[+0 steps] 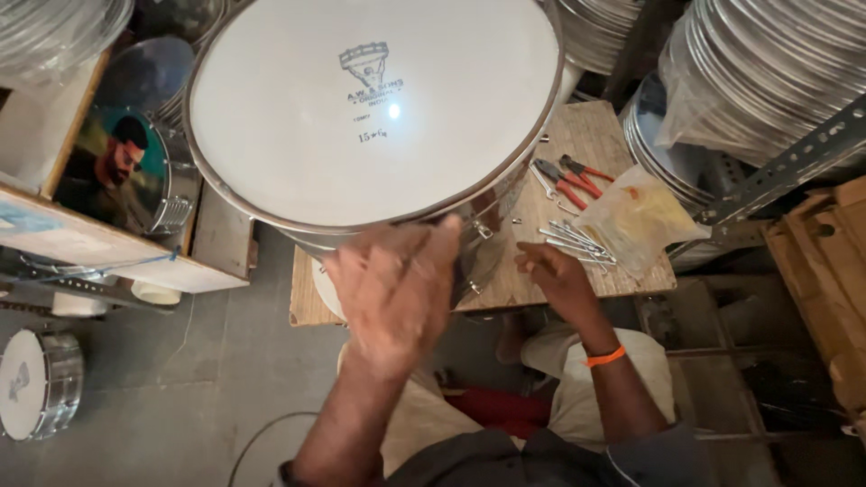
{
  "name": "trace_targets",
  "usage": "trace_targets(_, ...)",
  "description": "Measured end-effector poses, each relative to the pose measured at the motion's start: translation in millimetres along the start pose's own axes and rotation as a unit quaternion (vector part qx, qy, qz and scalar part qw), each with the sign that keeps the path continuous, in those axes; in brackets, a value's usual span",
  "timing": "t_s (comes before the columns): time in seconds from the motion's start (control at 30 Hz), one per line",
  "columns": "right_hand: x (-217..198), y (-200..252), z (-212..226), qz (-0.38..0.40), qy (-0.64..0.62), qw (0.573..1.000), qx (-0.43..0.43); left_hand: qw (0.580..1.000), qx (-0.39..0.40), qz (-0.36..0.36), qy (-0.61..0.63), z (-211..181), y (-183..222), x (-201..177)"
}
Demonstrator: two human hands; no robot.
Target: The person assembles a drum by inserting metal rods into the side brackets of the drum shell and then tightening them to secure the drum head.
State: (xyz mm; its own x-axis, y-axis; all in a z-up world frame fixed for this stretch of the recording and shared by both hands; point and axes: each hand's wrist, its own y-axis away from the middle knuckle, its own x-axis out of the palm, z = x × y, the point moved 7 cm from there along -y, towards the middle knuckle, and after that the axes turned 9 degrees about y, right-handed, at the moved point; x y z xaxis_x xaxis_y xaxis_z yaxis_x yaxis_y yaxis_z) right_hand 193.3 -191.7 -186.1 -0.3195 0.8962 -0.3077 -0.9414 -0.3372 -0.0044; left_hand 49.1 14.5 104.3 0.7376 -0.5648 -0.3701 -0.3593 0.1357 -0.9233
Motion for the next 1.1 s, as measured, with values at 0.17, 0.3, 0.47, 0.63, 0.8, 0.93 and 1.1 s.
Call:
trace_targets(0.17, 1, 11, 5, 0.009, 0.032, 0.999, -0.002, 0.998, -0.056, 0.040, -0.014, 5, -23, -9)
trace_targets(0.3, -2, 18, 1, 0.006, 0.039, 0.999, -0.004, 0.995, -0.077, 0.058, -0.023, 3, -23, -5)
trace_targets(0.47, 2, 24, -8, 0.012, 0.017, 1.000, 0.018, 0.994, -0.070, 0.079, -0.041, 1, -17, 13)
trace_targets(0.63, 10, 23, -21, 0.024, -0.007, 0.999, 0.027, 0.995, -0.060, 0.068, -0.046, 3, -10, 22)
trace_targets(0.8, 0, 25, -23, 0.010, 0.003, 1.000, -0.009, 0.996, -0.036, 0.045, -0.062, 7, -5, 28)
trace_targets(0.93, -12, 24, -27, -0.020, 0.016, 0.999, 0.021, 0.996, -0.050, 0.043, -0.053, 9, 0, 30)
trace_targets(1.1, -27, 25, -15, -0.036, 0.025, 0.999, -0.016, 0.996, -0.031, 0.039, -0.080, 11, -1, 33)
